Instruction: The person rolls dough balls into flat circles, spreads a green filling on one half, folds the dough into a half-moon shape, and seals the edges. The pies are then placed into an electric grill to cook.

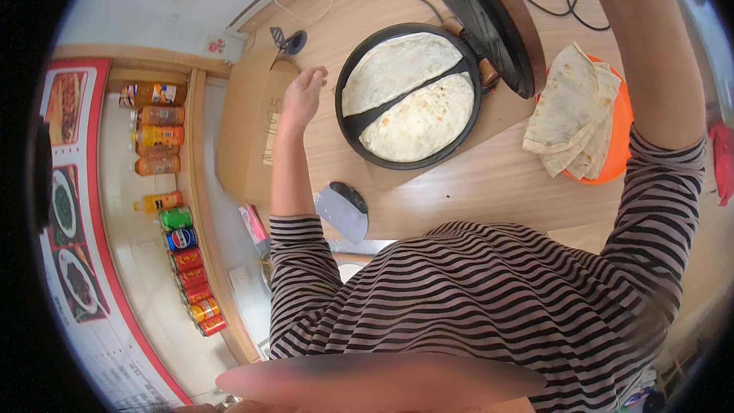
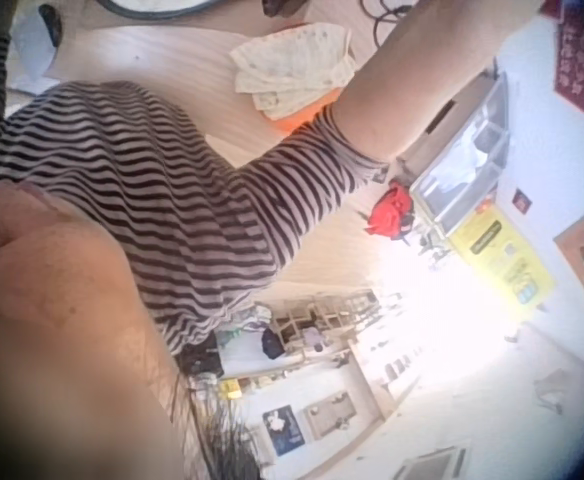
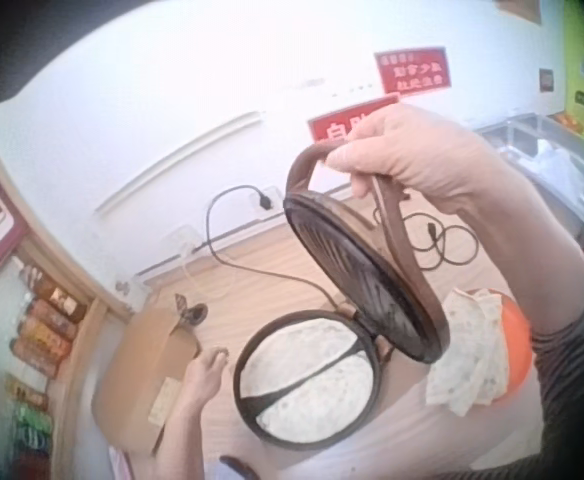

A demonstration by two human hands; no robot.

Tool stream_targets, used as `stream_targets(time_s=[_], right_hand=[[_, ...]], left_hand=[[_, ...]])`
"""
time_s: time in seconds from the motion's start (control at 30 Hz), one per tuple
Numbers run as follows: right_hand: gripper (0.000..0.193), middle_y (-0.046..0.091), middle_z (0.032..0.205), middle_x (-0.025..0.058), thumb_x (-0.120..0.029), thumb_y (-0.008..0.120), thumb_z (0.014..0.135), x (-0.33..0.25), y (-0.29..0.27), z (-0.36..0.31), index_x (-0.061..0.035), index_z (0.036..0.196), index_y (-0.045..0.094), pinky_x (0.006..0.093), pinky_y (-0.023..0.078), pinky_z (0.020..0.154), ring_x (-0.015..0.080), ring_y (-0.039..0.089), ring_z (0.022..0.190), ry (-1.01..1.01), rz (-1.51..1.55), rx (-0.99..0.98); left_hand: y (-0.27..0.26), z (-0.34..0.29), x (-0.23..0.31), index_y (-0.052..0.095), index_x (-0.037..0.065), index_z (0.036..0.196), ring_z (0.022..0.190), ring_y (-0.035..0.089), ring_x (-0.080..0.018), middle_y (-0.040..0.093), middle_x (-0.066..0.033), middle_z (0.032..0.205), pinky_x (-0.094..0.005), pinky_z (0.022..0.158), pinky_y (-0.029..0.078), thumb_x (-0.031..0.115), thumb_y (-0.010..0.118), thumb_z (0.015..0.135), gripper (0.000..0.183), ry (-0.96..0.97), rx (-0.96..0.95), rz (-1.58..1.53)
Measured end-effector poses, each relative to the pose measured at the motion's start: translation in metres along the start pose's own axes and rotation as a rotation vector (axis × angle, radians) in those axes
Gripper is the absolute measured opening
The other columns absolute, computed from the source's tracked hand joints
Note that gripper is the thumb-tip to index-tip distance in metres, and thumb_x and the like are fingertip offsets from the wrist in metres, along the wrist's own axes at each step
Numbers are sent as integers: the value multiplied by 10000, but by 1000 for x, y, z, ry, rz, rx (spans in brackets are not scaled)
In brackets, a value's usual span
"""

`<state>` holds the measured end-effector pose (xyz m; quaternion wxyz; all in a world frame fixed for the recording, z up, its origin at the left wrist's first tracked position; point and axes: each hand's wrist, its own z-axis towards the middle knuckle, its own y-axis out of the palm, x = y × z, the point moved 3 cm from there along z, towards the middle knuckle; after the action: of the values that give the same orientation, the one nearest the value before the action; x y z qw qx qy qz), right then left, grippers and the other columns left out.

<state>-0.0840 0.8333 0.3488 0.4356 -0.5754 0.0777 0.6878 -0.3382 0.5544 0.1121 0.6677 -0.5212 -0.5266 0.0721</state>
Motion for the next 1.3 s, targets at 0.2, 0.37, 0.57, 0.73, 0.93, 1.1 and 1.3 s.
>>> stream_targets(time_s=[0.2, 0.37, 0.57, 0.73, 0.93, 1.1, 1.3], right_hand=[[257, 648, 683, 40, -239, 718, 831, -45, 48, -20, 18, 818, 714, 257, 441, 593, 115, 580, 642, -45, -159, -91], [315, 690, 747, 100, -263, 709, 783, -55, 77, -20, 39, 873, 726, 295, 496, 675, 166, 638, 721, 65, -126, -224], [409, 712, 879, 235, -345, 736, 794, -24, 183, -36, 34, 943, 712, 437, 554, 750, 347, 702, 824, -20, 116, -481], [371, 730, 988, 232, -298, 762, 775, 14, 308, -79, 34, 941, 742, 441, 583, 813, 369, 723, 918, -34, -506, -710], [474, 712, 988, 259, -365, 780, 831, 38, 370, -126, 48, 1037, 671, 490, 566, 803, 387, 710, 941, 39, -779, -819], [407, 721, 902, 164, -392, 681, 917, -16, 372, -158, -21, 1085, 680, 452, 554, 718, 367, 700, 835, -753, -754, -422], [306, 696, 913, 167, -259, 665, 924, -40, 390, -277, -29, 1126, 672, 436, 545, 717, 349, 678, 808, -771, -176, -981]], left_hand=[[47, -39, -10, 681, 76, 1015, 1030, 638, -398, 708, -215, 1002, -549, 891, 464, 93, 527, 838, 236, 255, -171, 715], [48, -46, -19, 693, 76, 1034, 1043, 632, -379, 715, -188, 1037, -502, 907, 476, 121, 552, 879, 214, 201, -66, 477], [-32, -63, -65, 716, 34, 1071, 996, 660, -277, 714, -153, 1032, -392, 938, 495, 220, 679, 930, 236, 146, 481, -169], [-27, -143, -111, 723, 12, 1040, 942, 657, -190, 714, -82, 984, -322, 889, 499, 227, 679, 954, 236, -131, 535, -445], [-1, -265, -128, 702, 15, 1009, 1020, 647, -319, 706, -156, 1041, -410, 932, 495, 171, 705, 877, 205, -154, 633, -320], [59, -356, -123, 649, 9, 1037, 1040, 592, -373, 664, -181, 1077, -443, 931, 470, 112, 709, 822, 245, -264, 784, -263], [111, -467, -158, 671, 26, 963, 980, 616, -390, 682, -167, 1009, -470, 892, 484, 68, 711, 791, 181, -582, 985, -123]])
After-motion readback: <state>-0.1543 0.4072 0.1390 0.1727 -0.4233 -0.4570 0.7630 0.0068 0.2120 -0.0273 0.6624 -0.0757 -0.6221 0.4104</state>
